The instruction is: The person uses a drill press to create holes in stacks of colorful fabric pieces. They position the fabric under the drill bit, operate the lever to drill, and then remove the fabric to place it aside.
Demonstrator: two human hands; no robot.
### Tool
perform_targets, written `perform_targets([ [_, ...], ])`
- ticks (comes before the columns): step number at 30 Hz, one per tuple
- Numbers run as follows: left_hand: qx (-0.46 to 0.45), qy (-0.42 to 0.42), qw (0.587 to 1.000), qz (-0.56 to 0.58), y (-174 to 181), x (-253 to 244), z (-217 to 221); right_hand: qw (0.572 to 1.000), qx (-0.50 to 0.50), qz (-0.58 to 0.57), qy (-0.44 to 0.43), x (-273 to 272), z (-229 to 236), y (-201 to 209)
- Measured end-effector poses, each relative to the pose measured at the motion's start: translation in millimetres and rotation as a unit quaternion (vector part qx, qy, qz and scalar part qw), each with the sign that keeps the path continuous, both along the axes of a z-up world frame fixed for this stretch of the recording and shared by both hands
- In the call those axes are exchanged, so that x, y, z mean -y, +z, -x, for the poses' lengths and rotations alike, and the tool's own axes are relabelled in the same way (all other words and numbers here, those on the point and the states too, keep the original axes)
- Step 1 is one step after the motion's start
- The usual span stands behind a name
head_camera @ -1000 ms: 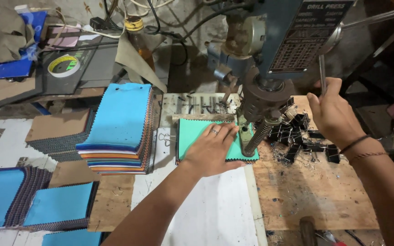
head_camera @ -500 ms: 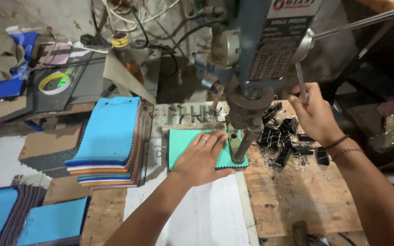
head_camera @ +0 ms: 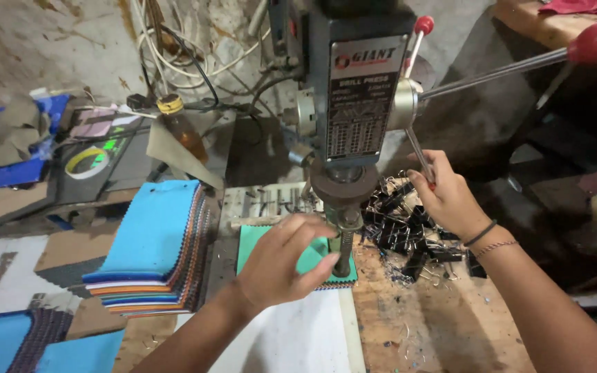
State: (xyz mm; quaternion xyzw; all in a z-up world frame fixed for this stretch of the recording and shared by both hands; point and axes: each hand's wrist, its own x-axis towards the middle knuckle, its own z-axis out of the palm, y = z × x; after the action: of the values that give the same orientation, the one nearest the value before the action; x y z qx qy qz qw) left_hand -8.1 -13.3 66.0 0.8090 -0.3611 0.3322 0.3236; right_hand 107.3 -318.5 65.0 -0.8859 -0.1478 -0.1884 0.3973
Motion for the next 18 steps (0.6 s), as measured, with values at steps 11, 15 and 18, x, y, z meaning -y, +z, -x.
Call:
perform_targets([
  [11, -0.272, -0.122, 0.948, 0.110, 186, 130, -29, 0.995, 0.011, 0.008, 0.100, 22, -20, -17],
  [15, -0.298, -0.065, 0.940, 0.154, 188, 143, -38, 0.997, -0.048, 0.011, 0.066, 19, -13, -11],
  [18, -0.293, -0.042, 0.942, 0.160, 191, 148, -34, 0.994, -0.067, 0.054, 0.074, 26, -15, -10],
])
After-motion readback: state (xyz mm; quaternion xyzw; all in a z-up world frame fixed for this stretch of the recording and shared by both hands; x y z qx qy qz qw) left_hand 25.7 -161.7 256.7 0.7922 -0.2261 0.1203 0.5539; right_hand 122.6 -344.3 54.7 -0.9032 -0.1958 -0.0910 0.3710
